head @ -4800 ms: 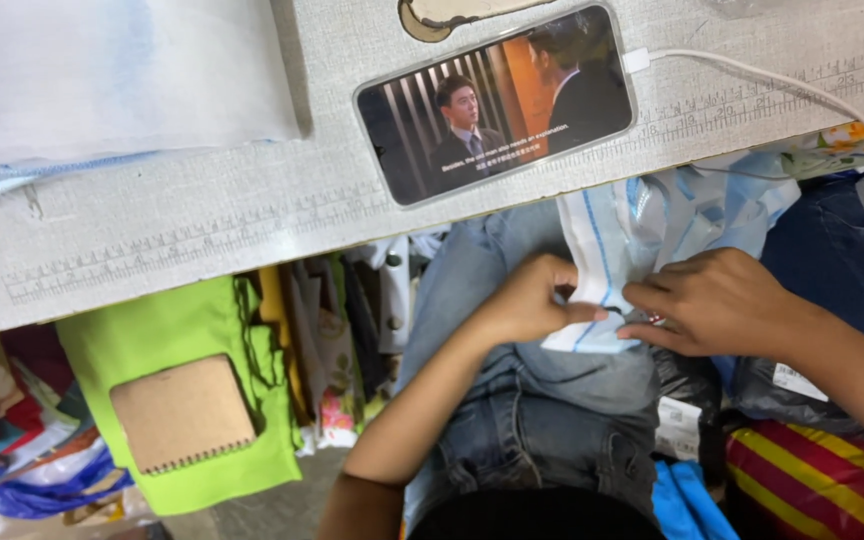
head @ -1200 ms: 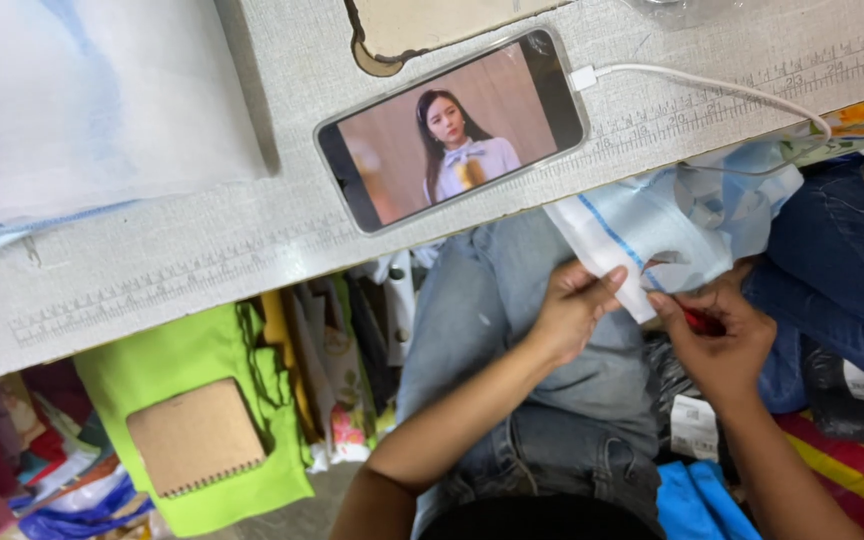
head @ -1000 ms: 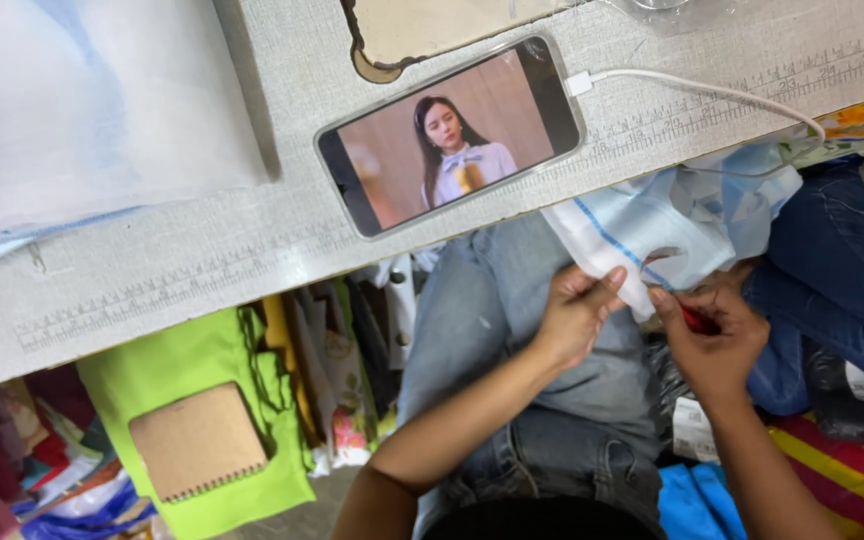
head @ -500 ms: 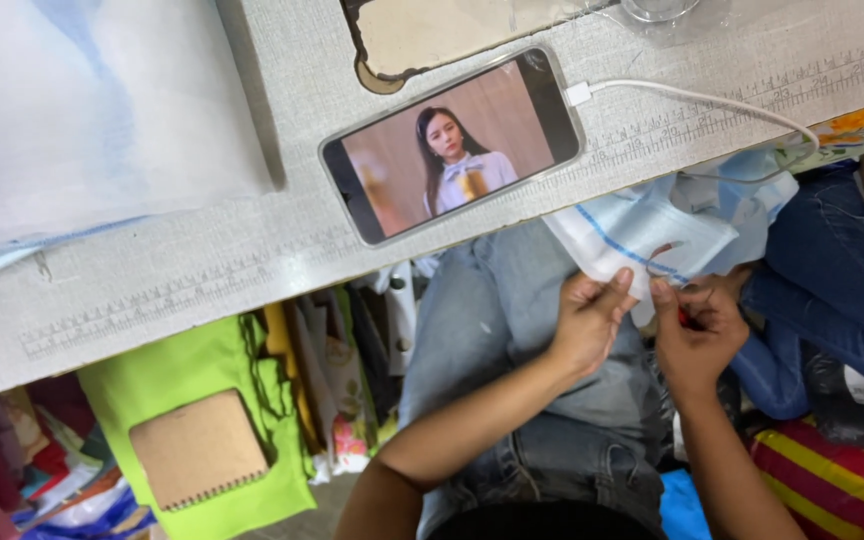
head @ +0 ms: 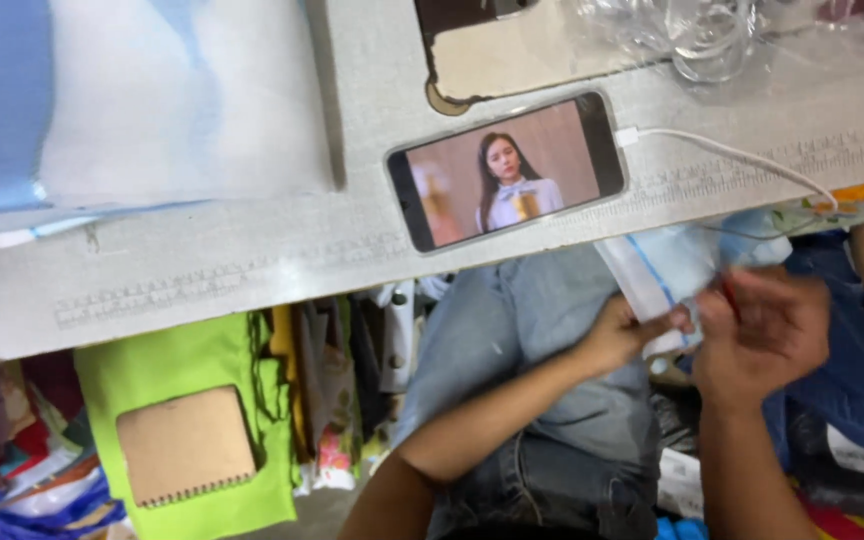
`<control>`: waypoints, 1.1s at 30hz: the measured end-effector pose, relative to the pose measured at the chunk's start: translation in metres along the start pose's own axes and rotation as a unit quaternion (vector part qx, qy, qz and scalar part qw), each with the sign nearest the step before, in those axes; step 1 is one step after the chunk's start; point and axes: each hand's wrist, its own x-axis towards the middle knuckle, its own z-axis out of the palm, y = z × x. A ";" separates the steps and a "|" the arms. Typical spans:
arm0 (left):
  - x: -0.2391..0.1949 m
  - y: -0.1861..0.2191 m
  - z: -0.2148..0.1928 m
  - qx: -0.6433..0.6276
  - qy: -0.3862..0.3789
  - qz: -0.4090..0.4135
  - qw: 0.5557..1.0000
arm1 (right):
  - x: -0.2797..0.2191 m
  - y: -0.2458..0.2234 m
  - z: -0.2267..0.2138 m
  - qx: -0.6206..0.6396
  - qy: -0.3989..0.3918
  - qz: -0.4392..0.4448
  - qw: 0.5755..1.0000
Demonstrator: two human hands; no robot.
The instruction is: The person sits on the floor and uses a red utility knife to cut a circular shape out of a piece of light blue fabric. They hold the fabric steady with one hand while cutting with the other, occasionally adjusting the material's position.
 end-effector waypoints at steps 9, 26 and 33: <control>-0.018 0.050 0.000 0.062 -0.077 0.046 0.994 | 0.120 -0.056 0.173 -0.172 -0.394 -0.367 0.825; -0.009 0.021 -0.019 0.035 -0.100 0.048 0.993 | 0.064 -0.065 0.160 -0.237 -0.439 -0.423 0.756; -0.015 0.026 -0.022 -0.058 -0.134 0.003 0.989 | 0.105 -0.026 0.102 -0.213 -0.382 -0.388 0.811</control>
